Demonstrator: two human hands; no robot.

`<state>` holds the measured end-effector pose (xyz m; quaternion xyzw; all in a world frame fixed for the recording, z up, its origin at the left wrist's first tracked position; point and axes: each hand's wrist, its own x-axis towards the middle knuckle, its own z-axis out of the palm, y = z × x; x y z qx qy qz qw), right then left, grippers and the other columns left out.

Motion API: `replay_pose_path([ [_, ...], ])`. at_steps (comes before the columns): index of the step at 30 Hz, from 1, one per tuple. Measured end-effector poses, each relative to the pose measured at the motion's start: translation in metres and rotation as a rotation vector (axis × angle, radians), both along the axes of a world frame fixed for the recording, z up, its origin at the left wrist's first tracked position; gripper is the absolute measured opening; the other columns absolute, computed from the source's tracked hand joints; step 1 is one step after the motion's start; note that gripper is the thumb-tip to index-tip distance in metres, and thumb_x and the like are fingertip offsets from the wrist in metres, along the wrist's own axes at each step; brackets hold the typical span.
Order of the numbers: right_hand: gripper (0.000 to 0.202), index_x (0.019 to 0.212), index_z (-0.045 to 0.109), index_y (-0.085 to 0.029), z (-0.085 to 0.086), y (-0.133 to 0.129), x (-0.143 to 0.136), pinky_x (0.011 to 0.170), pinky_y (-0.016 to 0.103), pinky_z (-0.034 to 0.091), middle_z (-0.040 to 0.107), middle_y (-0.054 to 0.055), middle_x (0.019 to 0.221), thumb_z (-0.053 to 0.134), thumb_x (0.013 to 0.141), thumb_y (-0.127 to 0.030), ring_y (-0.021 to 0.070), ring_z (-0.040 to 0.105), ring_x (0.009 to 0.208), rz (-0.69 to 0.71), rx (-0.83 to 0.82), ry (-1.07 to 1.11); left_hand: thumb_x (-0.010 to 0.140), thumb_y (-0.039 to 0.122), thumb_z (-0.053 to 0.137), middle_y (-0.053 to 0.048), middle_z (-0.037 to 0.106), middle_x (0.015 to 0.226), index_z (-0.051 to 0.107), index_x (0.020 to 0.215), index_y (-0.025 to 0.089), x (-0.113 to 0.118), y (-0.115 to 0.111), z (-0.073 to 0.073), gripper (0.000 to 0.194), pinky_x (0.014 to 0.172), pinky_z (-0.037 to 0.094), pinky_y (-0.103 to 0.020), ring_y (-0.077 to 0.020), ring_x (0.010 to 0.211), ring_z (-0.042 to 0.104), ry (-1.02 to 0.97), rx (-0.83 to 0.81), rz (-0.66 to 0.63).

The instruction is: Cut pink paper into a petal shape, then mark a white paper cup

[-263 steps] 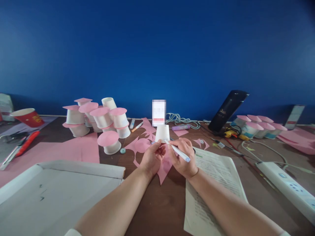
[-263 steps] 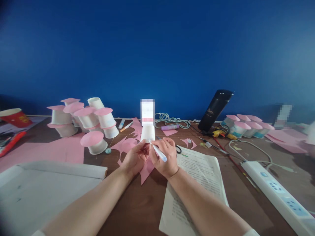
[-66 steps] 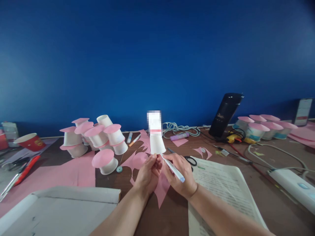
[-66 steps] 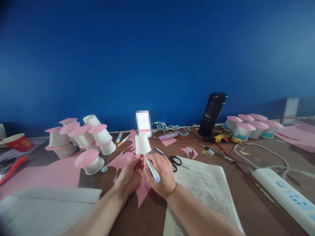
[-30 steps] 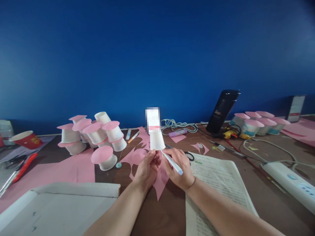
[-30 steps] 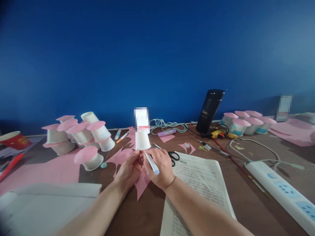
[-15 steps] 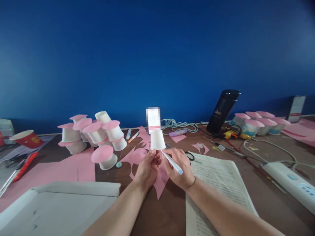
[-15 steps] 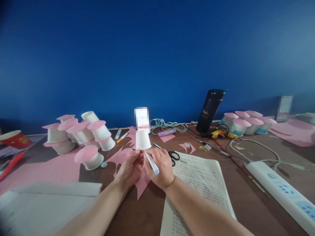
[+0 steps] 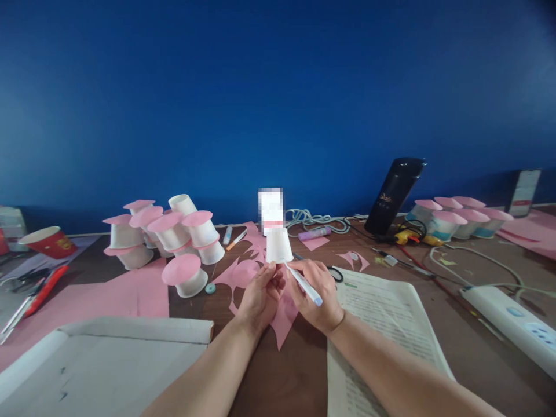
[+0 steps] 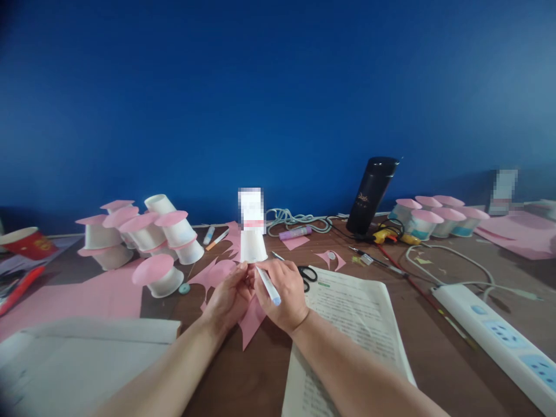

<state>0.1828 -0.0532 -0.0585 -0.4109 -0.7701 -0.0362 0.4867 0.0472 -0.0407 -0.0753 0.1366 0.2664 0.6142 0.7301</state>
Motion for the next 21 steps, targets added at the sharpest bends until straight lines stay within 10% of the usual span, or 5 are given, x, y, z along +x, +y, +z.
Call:
replay_pose_path([
  [21, 0.01, 0.096, 0.057, -0.021, -0.0001, -0.0013, 0.0002, 0.079, 0.032, 0.042, 0.068, 0.002, 0.085, 0.052, 0.088, -0.02, 0.0161, 0.063, 0.076, -0.025, 0.003, -0.023, 0.073, 0.015, 0.073, -0.003, 0.063, 0.072, 0.065, 0.078, 0.012, -0.0008, -0.001, 0.0037, 0.01, 0.064, 0.049, -0.02, -0.0088, 0.065, 0.058, 0.013, -0.026, 0.014],
])
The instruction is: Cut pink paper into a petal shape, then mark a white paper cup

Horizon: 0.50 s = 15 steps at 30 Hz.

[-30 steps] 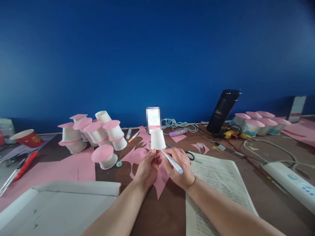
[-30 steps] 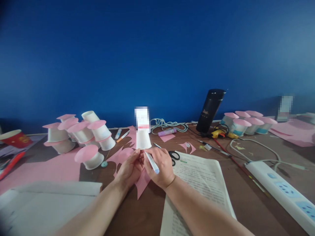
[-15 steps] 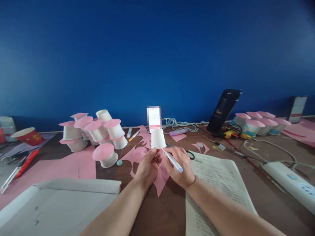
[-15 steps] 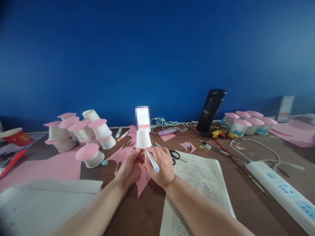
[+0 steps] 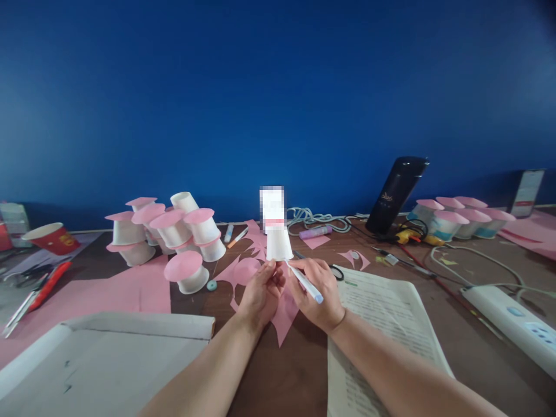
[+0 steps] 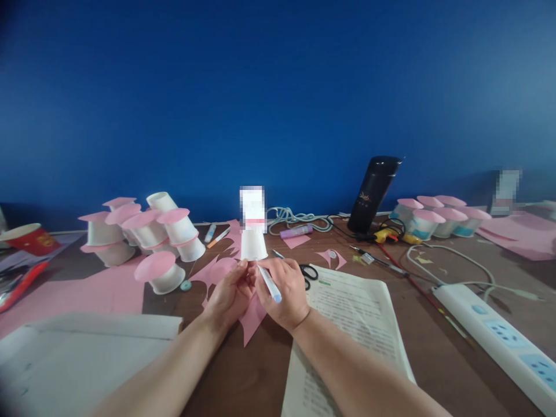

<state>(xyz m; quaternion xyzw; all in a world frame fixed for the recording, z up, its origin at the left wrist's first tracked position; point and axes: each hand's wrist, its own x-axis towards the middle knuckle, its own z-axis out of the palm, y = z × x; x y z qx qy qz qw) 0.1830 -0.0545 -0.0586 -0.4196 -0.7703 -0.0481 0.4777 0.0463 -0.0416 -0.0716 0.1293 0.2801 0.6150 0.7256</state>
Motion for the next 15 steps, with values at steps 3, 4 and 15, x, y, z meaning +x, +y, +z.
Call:
replay_pose_path([
  [3, 0.011, 0.098, 0.057, -0.021, -0.001, 0.0002, 0.0005, 0.079, 0.033, 0.042, 0.069, 0.003, 0.087, 0.052, 0.088, -0.021, 0.0169, 0.063, 0.077, 0.013, -0.008, -0.008, 0.074, 0.016, 0.072, -0.004, 0.064, 0.073, 0.065, 0.079, 0.012, -0.0003, -0.0001, -0.0008, 0.009, 0.065, 0.049, -0.02, -0.0089, 0.065, 0.058, -0.007, 0.001, -0.006],
  [4, 0.011, 0.098, 0.057, -0.021, -0.0011, 0.0002, 0.0006, 0.079, 0.033, 0.042, 0.069, 0.003, 0.087, 0.052, 0.088, -0.021, 0.0171, 0.063, 0.077, 0.015, -0.01, -0.006, 0.074, 0.016, 0.072, -0.004, 0.064, 0.073, 0.065, 0.079, 0.012, -0.0003, 0.0, -0.0013, 0.009, 0.066, 0.049, -0.02, -0.009, 0.066, 0.059, -0.007, 0.003, -0.008],
  [15, 0.011, 0.098, 0.057, -0.021, 0.0015, -0.0017, -0.0015, 0.081, 0.034, 0.042, 0.069, 0.002, 0.087, 0.053, 0.088, -0.02, 0.0164, 0.064, 0.078, 0.035, -0.014, 0.023, 0.075, 0.015, 0.07, -0.004, 0.065, 0.074, 0.067, 0.082, 0.01, 0.0004, 0.0009, -0.0048, 0.009, 0.068, 0.049, -0.02, -0.0088, 0.067, 0.059, -0.007, 0.045, -0.019],
])
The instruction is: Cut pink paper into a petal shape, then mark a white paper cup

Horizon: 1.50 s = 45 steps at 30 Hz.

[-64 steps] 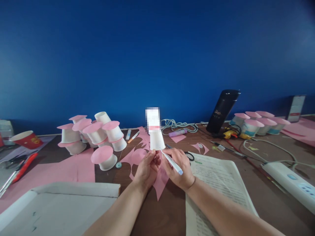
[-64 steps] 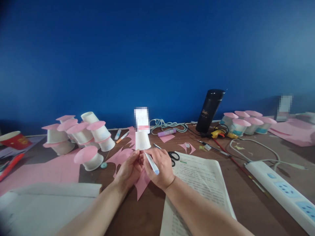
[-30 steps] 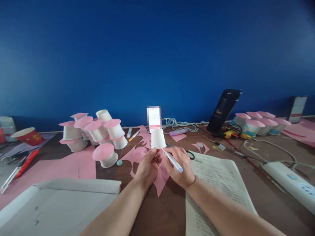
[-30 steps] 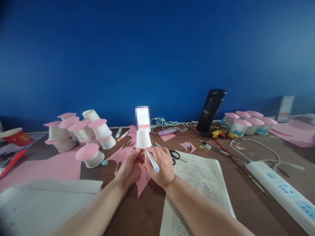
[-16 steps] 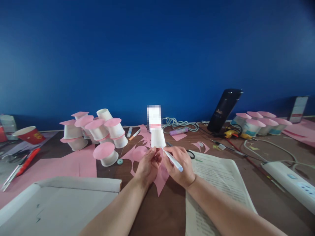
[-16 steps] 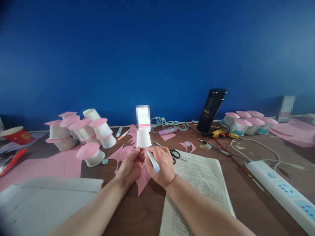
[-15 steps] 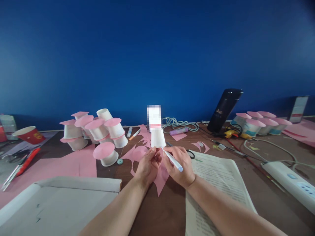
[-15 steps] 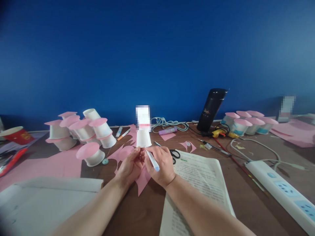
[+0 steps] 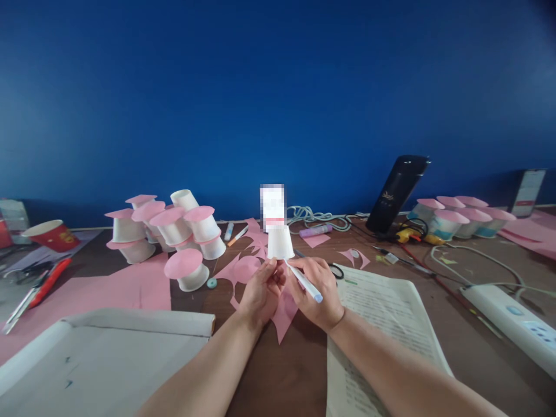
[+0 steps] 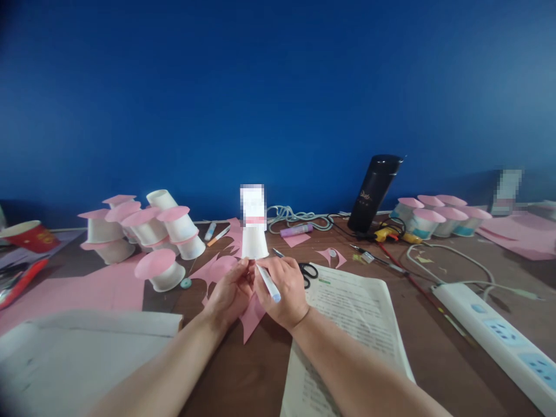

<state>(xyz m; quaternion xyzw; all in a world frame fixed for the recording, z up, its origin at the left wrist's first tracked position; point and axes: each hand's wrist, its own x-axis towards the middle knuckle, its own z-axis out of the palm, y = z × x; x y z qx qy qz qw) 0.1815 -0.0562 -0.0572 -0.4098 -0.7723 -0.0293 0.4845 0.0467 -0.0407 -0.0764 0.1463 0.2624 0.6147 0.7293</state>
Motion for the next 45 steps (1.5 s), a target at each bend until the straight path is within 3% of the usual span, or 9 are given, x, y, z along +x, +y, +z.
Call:
replay_pose_path([
  [45, 0.011, 0.098, 0.057, -0.022, -0.0018, 0.0026, -0.0008, 0.082, 0.036, 0.043, 0.067, 0.002, 0.082, 0.053, 0.088, -0.02, 0.0176, 0.063, 0.077, -0.023, 0.028, -0.003, 0.071, 0.017, 0.075, -0.001, 0.061, 0.069, 0.066, 0.077, 0.012, 0.0034, -0.0031, 0.007, 0.012, 0.065, 0.046, -0.019, -0.0072, 0.063, 0.055, 0.016, 0.005, -0.001],
])
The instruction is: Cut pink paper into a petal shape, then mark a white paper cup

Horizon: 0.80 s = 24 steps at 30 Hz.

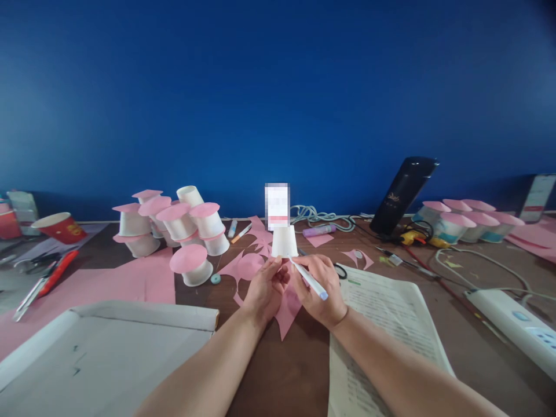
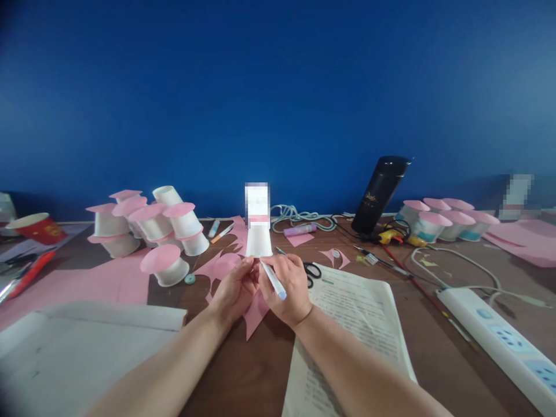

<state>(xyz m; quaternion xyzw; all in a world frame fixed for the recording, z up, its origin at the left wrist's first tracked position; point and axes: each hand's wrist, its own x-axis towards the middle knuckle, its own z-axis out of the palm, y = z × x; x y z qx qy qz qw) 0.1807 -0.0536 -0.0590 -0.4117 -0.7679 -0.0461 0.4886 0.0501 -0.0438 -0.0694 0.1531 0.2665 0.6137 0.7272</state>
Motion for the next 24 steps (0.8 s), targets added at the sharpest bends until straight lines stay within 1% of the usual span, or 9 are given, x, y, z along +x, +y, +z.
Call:
replay_pose_path([
  [7, 0.009, 0.097, 0.057, -0.02, 0.0005, 0.0003, -0.0007, 0.082, 0.034, 0.043, 0.066, 0.001, 0.08, 0.055, 0.088, -0.02, 0.0165, 0.063, 0.076, -0.014, 0.014, -0.013, 0.069, 0.017, 0.076, -0.001, 0.062, 0.071, 0.066, 0.078, 0.012, -0.0005, 0.0006, -0.0007, 0.014, 0.066, 0.047, -0.019, -0.0069, 0.064, 0.056, -0.001, 0.01, -0.005],
  [13, 0.01, 0.097, 0.057, -0.021, -0.0002, 0.0003, -0.0001, 0.083, 0.034, 0.042, 0.067, 0.002, 0.082, 0.054, 0.088, -0.02, 0.0164, 0.063, 0.077, -0.009, 0.006, -0.024, 0.067, 0.018, 0.078, 0.0, 0.062, 0.071, 0.065, 0.077, 0.013, 0.0, -0.0003, -0.0001, 0.017, 0.065, 0.047, -0.019, -0.0071, 0.063, 0.055, 0.004, 0.007, 0.004],
  [18, 0.01, 0.097, 0.057, -0.021, -0.0006, 0.0, 0.0001, 0.084, 0.035, 0.041, 0.067, 0.001, 0.082, 0.054, 0.088, -0.019, 0.0161, 0.063, 0.076, 0.012, -0.001, -0.024, 0.067, 0.016, 0.078, 0.0, 0.063, 0.071, 0.065, 0.076, 0.013, 0.0004, 0.0001, 0.0004, 0.015, 0.065, 0.046, -0.02, -0.007, 0.062, 0.056, -0.011, 0.007, 0.013],
  [24, 0.01, 0.097, 0.056, -0.02, 0.0005, -0.0012, -0.0008, 0.084, 0.035, 0.042, 0.067, 0.001, 0.082, 0.055, 0.087, -0.019, 0.0158, 0.064, 0.076, 0.024, 0.013, -0.02, 0.069, 0.015, 0.077, 0.0, 0.064, 0.071, 0.066, 0.076, 0.012, 0.0004, -0.0012, 0.0003, 0.014, 0.066, 0.046, -0.019, -0.0066, 0.064, 0.057, -0.02, 0.039, -0.009],
])
